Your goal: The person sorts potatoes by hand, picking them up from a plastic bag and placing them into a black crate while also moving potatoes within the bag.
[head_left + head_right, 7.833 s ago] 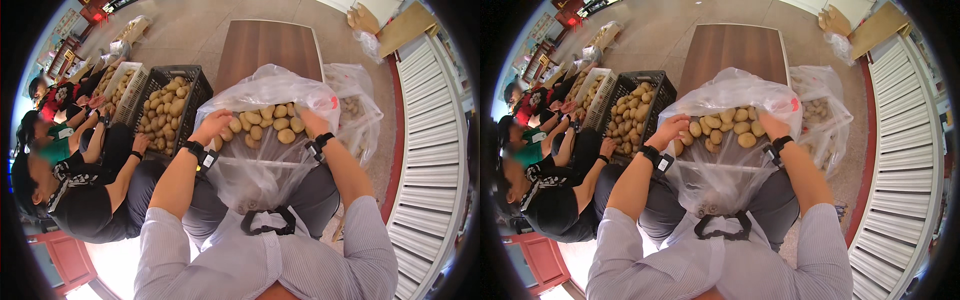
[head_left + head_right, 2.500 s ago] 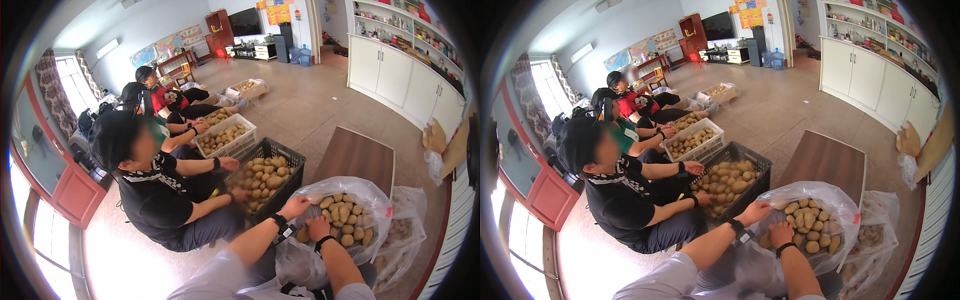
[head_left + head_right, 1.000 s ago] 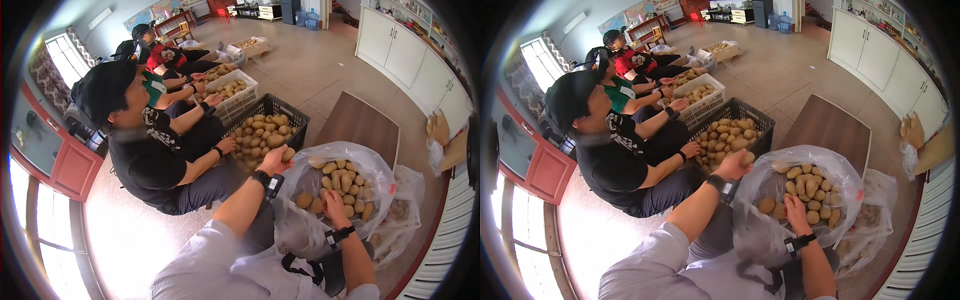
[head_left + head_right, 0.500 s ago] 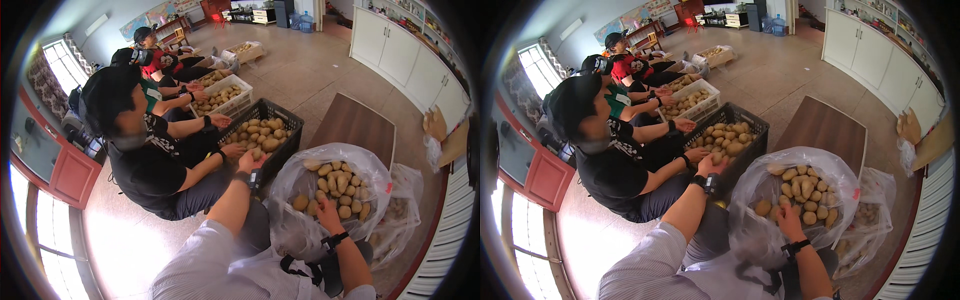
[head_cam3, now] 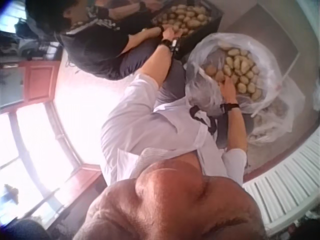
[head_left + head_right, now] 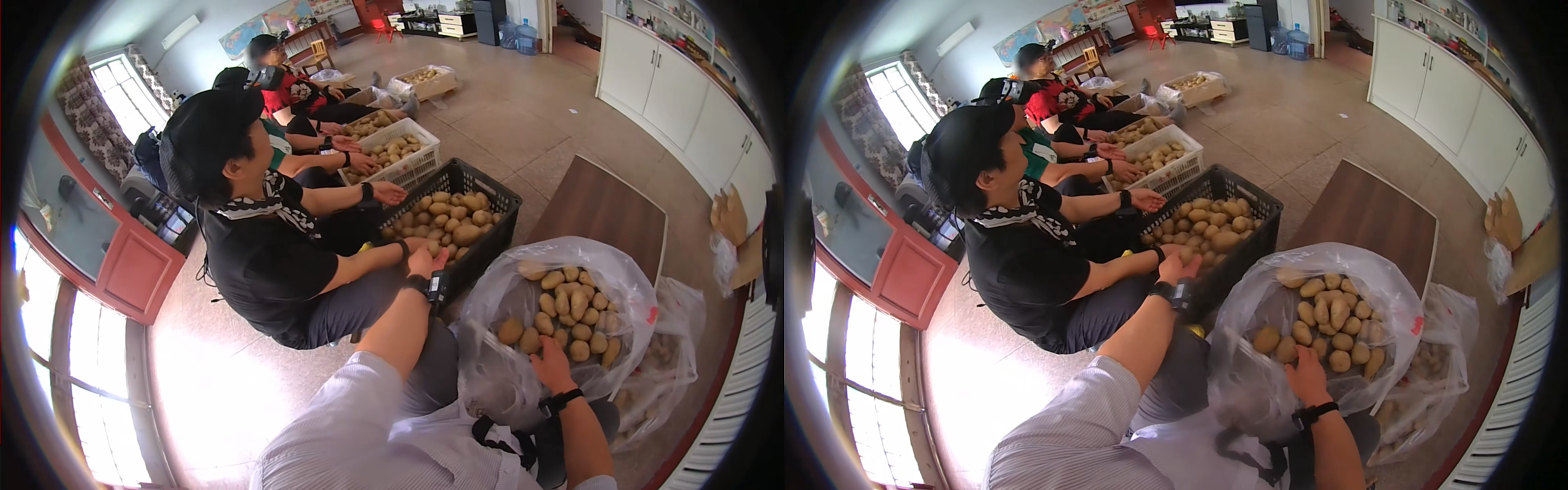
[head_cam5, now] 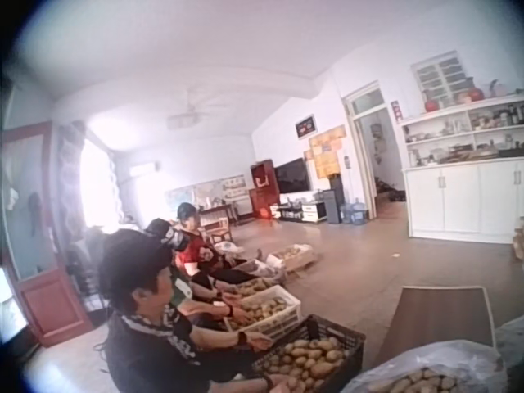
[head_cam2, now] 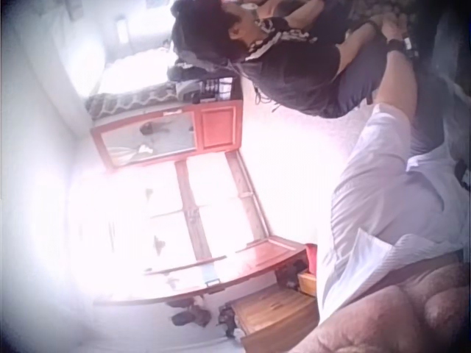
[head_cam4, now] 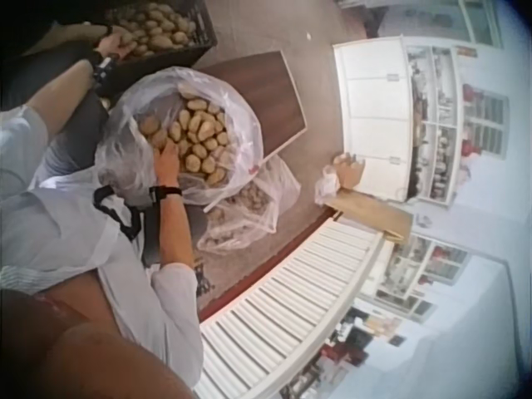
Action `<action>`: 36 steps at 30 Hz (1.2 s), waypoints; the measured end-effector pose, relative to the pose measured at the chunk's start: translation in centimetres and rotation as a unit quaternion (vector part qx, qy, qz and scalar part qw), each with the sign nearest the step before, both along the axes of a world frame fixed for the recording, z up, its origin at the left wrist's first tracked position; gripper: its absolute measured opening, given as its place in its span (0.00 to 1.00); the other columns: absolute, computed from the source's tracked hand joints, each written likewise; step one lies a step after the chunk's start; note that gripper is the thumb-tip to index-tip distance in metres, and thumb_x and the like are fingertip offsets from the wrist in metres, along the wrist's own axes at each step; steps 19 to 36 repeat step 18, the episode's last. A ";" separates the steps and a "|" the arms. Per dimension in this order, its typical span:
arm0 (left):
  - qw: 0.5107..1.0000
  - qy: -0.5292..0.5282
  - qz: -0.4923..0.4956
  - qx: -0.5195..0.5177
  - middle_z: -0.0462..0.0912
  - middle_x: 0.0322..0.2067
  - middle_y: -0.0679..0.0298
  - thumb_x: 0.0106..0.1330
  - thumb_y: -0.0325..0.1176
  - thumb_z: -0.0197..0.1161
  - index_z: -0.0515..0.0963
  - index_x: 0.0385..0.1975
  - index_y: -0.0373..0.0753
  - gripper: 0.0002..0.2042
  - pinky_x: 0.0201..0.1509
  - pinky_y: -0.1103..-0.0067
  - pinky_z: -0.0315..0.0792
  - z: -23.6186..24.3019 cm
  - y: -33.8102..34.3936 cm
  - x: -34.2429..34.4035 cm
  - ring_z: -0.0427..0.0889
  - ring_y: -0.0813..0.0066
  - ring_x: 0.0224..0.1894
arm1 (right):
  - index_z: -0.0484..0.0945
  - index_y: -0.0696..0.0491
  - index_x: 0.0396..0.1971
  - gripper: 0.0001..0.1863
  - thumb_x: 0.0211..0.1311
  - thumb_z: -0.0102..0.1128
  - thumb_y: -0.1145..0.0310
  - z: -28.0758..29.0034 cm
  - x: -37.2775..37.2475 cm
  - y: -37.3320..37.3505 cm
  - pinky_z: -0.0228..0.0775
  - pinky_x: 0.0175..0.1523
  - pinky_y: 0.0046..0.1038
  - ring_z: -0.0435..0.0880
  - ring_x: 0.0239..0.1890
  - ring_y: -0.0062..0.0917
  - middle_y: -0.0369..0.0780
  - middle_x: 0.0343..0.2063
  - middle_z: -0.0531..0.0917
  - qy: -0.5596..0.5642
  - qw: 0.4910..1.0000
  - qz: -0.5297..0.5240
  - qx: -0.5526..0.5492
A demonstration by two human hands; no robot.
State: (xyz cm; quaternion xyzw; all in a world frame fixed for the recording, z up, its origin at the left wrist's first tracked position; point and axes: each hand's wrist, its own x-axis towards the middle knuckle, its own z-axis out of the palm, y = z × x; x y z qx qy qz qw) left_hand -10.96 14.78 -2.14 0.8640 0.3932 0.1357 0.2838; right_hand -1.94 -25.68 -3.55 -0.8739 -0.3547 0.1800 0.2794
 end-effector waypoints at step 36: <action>0.631 -0.423 0.184 -0.624 0.68 0.44 0.52 0.71 0.38 0.53 0.61 0.52 0.32 0.18 0.42 0.62 0.80 0.1 -3.9 6.6 0.78 0.52 0.40 | 0.70 0.49 0.54 0.25 0.53 0.58 0.71 -1.6 -0.6 1.7 0.75 0.44 0.43 0.81 0.39 0.45 0.45 0.54 0.72 -0.159 0.985 0.062 -0.026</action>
